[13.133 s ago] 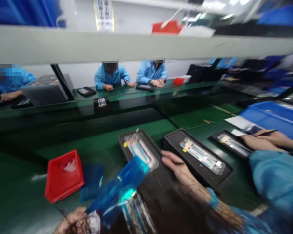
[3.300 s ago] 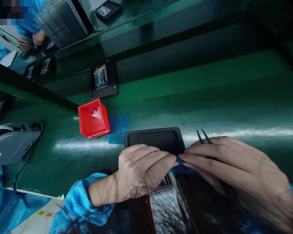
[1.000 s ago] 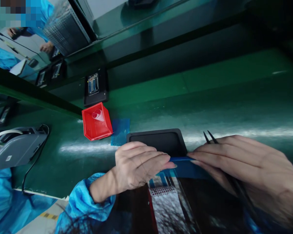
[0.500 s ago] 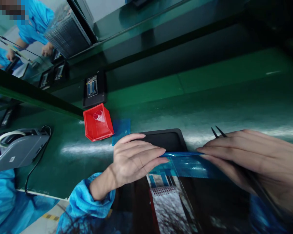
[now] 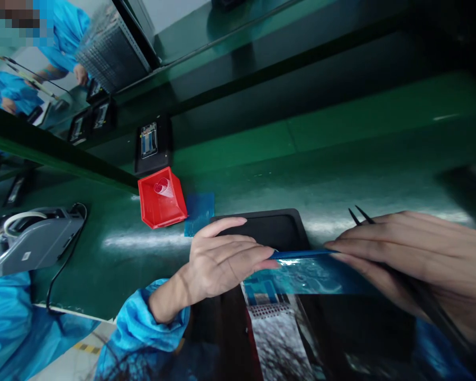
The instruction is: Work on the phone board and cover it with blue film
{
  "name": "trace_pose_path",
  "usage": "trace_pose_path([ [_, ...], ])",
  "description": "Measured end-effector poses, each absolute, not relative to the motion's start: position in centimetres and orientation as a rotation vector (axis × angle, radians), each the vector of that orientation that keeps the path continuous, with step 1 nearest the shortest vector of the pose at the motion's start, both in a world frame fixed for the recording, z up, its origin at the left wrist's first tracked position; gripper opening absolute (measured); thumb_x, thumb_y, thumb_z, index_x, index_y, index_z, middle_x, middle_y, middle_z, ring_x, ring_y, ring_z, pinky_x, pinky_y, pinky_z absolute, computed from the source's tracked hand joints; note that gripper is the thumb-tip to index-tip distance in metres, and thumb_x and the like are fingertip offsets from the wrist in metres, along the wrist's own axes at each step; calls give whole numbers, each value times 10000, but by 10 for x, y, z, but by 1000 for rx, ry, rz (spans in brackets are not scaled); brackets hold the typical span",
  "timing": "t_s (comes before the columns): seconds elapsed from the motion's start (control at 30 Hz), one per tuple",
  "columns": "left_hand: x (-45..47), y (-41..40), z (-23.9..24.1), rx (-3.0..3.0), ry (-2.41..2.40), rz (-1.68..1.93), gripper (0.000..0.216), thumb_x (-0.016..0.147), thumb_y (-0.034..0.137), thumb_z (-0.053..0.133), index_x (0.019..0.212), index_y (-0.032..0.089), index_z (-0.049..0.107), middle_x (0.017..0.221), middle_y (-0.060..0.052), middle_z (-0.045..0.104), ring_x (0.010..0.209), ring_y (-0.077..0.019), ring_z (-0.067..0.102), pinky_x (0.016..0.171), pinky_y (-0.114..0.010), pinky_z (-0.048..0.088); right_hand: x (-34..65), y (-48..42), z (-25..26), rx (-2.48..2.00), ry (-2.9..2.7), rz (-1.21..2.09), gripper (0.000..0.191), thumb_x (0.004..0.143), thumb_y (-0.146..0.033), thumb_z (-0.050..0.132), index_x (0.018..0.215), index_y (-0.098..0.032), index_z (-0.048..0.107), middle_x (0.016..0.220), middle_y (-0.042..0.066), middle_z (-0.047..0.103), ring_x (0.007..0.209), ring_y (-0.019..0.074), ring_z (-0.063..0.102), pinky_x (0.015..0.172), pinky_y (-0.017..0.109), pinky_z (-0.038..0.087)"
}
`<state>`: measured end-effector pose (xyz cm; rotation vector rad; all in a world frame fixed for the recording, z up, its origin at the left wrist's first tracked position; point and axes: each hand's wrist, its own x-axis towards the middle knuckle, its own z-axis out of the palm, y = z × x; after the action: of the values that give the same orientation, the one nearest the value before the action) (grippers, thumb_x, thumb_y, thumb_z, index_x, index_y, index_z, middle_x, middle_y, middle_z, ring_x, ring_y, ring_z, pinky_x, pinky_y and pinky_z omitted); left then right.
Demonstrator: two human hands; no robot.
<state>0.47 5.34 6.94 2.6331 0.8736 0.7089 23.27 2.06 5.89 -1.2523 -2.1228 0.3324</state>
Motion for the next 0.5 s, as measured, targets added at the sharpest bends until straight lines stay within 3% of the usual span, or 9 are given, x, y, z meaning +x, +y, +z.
trace_pose_path([
  [0.5,-4,57,69,2403,918,743,170,606,229,548,772,194,537,681,57,630,627,-50,559,822,-303,413,223,22,68,-1338,-2098,472,201,551,-259,554,751,-230,552,676,11,573,647,126,513,555,279,429],
])
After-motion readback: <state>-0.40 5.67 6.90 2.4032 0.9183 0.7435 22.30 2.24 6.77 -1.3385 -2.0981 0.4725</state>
